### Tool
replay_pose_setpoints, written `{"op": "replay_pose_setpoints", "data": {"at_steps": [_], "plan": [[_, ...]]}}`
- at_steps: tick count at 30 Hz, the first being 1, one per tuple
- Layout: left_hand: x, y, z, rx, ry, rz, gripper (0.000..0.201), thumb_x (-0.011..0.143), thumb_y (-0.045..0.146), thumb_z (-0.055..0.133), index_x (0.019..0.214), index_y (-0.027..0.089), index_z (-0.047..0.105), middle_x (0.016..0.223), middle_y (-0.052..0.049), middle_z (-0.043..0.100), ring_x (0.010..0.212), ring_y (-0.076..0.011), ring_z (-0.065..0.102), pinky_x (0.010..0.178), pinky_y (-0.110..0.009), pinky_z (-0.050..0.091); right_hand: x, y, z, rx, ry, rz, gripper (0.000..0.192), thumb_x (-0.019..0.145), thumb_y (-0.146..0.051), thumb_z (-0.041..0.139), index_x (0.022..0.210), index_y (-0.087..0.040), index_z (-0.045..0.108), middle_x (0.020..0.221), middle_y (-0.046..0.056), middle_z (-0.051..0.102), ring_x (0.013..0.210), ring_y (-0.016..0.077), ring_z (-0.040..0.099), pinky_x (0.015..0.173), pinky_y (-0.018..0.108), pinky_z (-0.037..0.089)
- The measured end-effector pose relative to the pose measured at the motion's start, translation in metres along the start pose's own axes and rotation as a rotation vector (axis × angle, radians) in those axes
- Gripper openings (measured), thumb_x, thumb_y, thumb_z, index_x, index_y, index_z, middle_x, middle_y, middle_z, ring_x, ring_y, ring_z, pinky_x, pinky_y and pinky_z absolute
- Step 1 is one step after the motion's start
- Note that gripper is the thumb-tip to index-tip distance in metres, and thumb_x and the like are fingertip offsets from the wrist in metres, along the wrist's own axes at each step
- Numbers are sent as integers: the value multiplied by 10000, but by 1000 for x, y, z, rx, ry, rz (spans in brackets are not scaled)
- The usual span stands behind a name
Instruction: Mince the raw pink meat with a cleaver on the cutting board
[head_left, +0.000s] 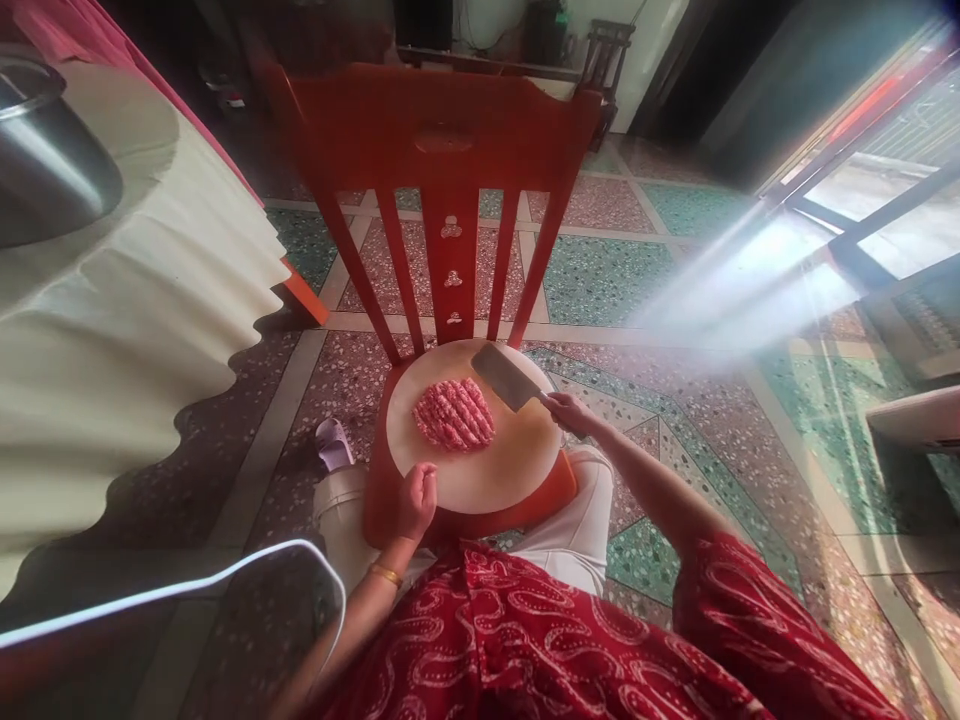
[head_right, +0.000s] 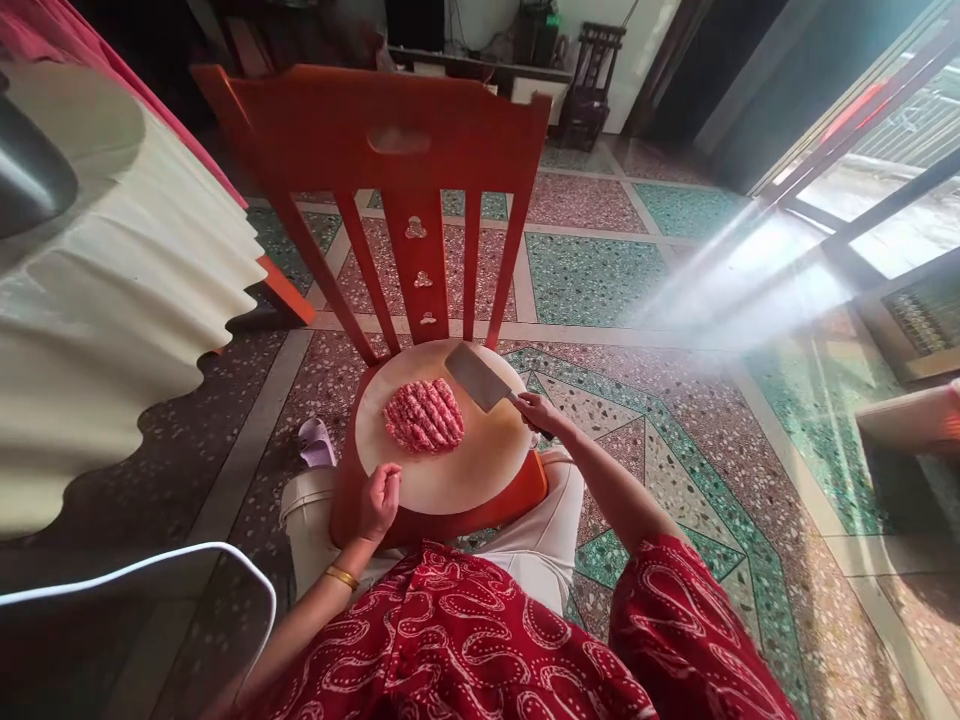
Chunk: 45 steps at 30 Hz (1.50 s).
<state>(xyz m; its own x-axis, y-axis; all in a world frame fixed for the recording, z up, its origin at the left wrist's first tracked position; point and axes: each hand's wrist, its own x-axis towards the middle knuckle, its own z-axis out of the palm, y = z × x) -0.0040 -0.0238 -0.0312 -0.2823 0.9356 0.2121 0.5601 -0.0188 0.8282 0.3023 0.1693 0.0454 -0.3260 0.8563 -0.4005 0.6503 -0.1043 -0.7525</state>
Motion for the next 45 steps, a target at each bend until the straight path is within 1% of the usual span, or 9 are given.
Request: {"op": "replay_pose_setpoints", "data": {"at_steps": [8, 14, 19, 24, 29, 35, 37, 42, 45], "plan": [[-4, 1, 1, 36, -4, -54, 174, 874, 271, 396, 871, 187, 549, 754, -29, 612, 713, -147, 598, 668, -265, 483, 88, -73, 14, -302, -339, -314, 338, 874, -464, 441, 802, -169, 588, 496, -45, 496, 396, 61, 425, 411, 182, 291], [-6, -2, 2, 20, -8, -80, 175, 873, 285, 400, 866, 189, 546, 772, -38, 610, 723, -153, 590, 682, -273, 483, 50, -95, 9, -695, -227, -692, 336, 890, -448, 457, 1091, -245, 636, 740, 20, 651, 618, 120, 533, 578, 233, 311], [-4, -5, 5, 31, -23, -61, 184, 869, 288, 389, 887, 194, 546, 775, -40, 611, 737, -162, 598, 700, -288, 485, -30, -47, 31, -961, -98, -664, 399, 938, -356, 410, 1307, -236, 502, 826, 76, 633, 663, 151, 553, 592, 265, 320], [-1, -4, 5, 35, 3, 14, 177, 860, 255, 378, 864, 191, 543, 802, -50, 624, 772, -166, 603, 746, -302, 487, -95, 0, 67, -1026, 13, -537, 382, 937, -278, 422, 1312, -266, 497, 801, 64, 620, 701, 161, 567, 615, 259, 375], [0, -4, 3, 42, -21, 67, 168, 859, 259, 393, 884, 186, 542, 823, -62, 622, 787, -179, 601, 732, -305, 486, -144, -27, 69, -684, 280, -566, 405, 946, -308, 375, 1331, -232, 478, 847, 72, 637, 733, 162, 599, 657, 253, 459], [0, -5, 6, 20, 10, 60, 170, 863, 250, 381, 870, 184, 537, 796, -51, 616, 752, -165, 595, 721, -291, 479, -134, -101, 80, -296, 597, -670, 522, 944, -279, 319, 1455, -201, 249, 1154, 125, 612, 1013, 206, 601, 839, 338, 496], [0, -5, 6, 22, 10, 56, 171, 859, 255, 389, 882, 183, 542, 805, -53, 617, 757, -167, 595, 721, -292, 477, -118, -97, 96, -284, 566, -599, 533, 939, -273, 311, 1461, -189, 240, 1149, 124, 627, 1006, 209, 612, 856, 349, 494], [0, -4, 5, 4, -13, 34, 183, 860, 254, 377, 886, 183, 543, 807, -55, 620, 767, -175, 594, 714, -298, 474, -105, -75, 115, -449, 202, -223, 483, 912, -255, 396, 1395, -257, 394, 968, 59, 714, 829, 215, 679, 753, 319, 523], [0, -4, 5, -18, -8, 48, 177, 858, 257, 380, 870, 189, 543, 815, -57, 620, 784, -173, 598, 727, -296, 474, -113, -91, 106, -361, 317, -324, 472, 933, -290, 363, 1404, -265, 379, 1077, 60, 684, 952, 216, 654, 814, 314, 510]]}}
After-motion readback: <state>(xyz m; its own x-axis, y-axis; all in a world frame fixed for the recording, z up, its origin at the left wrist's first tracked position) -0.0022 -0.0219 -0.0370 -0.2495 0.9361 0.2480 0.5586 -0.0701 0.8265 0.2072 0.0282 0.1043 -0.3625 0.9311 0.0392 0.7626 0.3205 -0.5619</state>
